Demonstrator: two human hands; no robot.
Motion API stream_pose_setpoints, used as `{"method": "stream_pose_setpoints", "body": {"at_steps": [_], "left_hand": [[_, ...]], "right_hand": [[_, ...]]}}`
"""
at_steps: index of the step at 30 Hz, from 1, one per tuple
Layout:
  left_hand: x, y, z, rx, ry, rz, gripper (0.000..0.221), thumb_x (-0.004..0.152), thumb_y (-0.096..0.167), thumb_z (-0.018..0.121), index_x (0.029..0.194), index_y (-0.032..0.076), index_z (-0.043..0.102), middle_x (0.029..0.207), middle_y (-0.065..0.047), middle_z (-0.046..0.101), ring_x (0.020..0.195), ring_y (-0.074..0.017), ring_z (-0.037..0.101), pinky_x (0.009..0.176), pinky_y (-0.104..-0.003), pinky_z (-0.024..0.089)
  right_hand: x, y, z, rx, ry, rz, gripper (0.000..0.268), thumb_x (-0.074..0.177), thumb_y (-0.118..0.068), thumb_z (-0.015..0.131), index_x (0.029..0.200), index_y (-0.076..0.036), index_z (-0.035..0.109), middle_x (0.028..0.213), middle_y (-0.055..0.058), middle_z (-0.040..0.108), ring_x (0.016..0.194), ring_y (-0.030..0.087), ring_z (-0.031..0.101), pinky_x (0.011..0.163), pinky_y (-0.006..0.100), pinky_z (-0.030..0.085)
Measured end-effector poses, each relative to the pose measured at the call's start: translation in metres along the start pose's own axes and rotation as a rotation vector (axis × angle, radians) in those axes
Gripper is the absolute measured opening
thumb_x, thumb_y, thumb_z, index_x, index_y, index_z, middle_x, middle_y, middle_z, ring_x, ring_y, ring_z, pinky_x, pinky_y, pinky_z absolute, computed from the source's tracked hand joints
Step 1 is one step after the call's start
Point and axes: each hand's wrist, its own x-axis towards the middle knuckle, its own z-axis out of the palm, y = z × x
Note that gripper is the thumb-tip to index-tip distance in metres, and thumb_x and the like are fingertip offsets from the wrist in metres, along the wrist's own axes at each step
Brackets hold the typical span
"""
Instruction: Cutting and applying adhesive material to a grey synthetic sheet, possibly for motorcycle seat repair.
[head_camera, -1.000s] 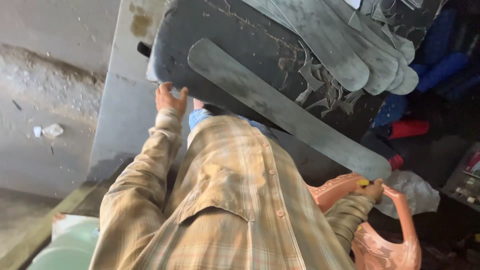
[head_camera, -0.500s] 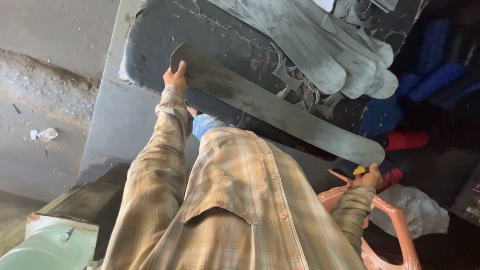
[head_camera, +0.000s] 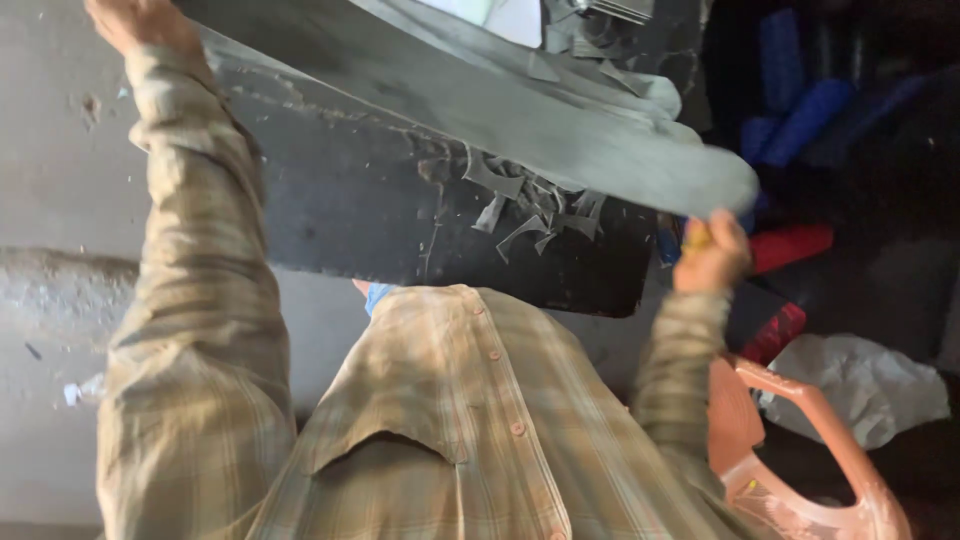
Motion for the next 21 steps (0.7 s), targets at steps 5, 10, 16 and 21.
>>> {"method": "stream_pose_setpoints", "body": {"at_steps": [5, 10, 16, 21], "left_hand": [[-0.027, 0.053, 0.048, 0.999, -0.197, -0.105, 0.087, 0.106, 0.029, 0.065, 0.167, 0.005, 0.009, 0.177, -0.028, 0.014, 0.164, -0.044, 0.021, 0.136, -0.05, 0.026], [-0.145, 0.002, 0.052, 1.125, -0.48, -0.049, 0.067, 0.104, 0.039, 0.079, 0.15, 0.003, 0.045, 0.154, -0.026, 0.047, 0.144, -0.0443, 0.045, 0.12, -0.052, 0.038], [-0.174, 0.031, 0.162, 0.915, -0.692, -0.547, 0.049, 0.089, 0.04, 0.08, 0.123, 0.006, 0.072, 0.12, -0.017, 0.074, 0.115, -0.0315, 0.069, 0.099, -0.041, 0.053], [-0.143, 0.008, 0.302, 0.754, -0.846, -0.541, 0.05, 0.08, 0.036, 0.084, 0.119, 0.007, 0.072, 0.118, -0.014, 0.075, 0.111, -0.0265, 0.071, 0.092, -0.038, 0.055]], "right_hand": [[-0.033, 0.067, 0.075, -0.316, -0.19, 0.236, 0.014, 0.099, -0.016, 0.071, 0.107, -0.004, 0.07, 0.09, 0.002, 0.063, 0.076, 0.013, 0.061, 0.068, 0.031, 0.055], [-0.038, 0.107, 0.064, -0.226, -0.001, 0.343, 0.017, 0.093, -0.012, 0.072, 0.106, -0.001, 0.07, 0.087, 0.005, 0.067, 0.073, 0.016, 0.067, 0.064, 0.029, 0.055], [-0.016, 0.111, 0.064, -0.365, -0.001, 0.262, 0.015, 0.091, -0.009, 0.073, 0.1, 0.001, 0.067, 0.079, 0.006, 0.067, 0.064, 0.015, 0.063, 0.057, 0.027, 0.05], [-0.014, 0.133, 0.074, -0.575, -0.141, -0.027, 0.009, 0.091, -0.005, 0.073, 0.095, -0.001, 0.066, 0.079, 0.005, 0.07, 0.064, 0.011, 0.063, 0.061, 0.025, 0.053]]}}
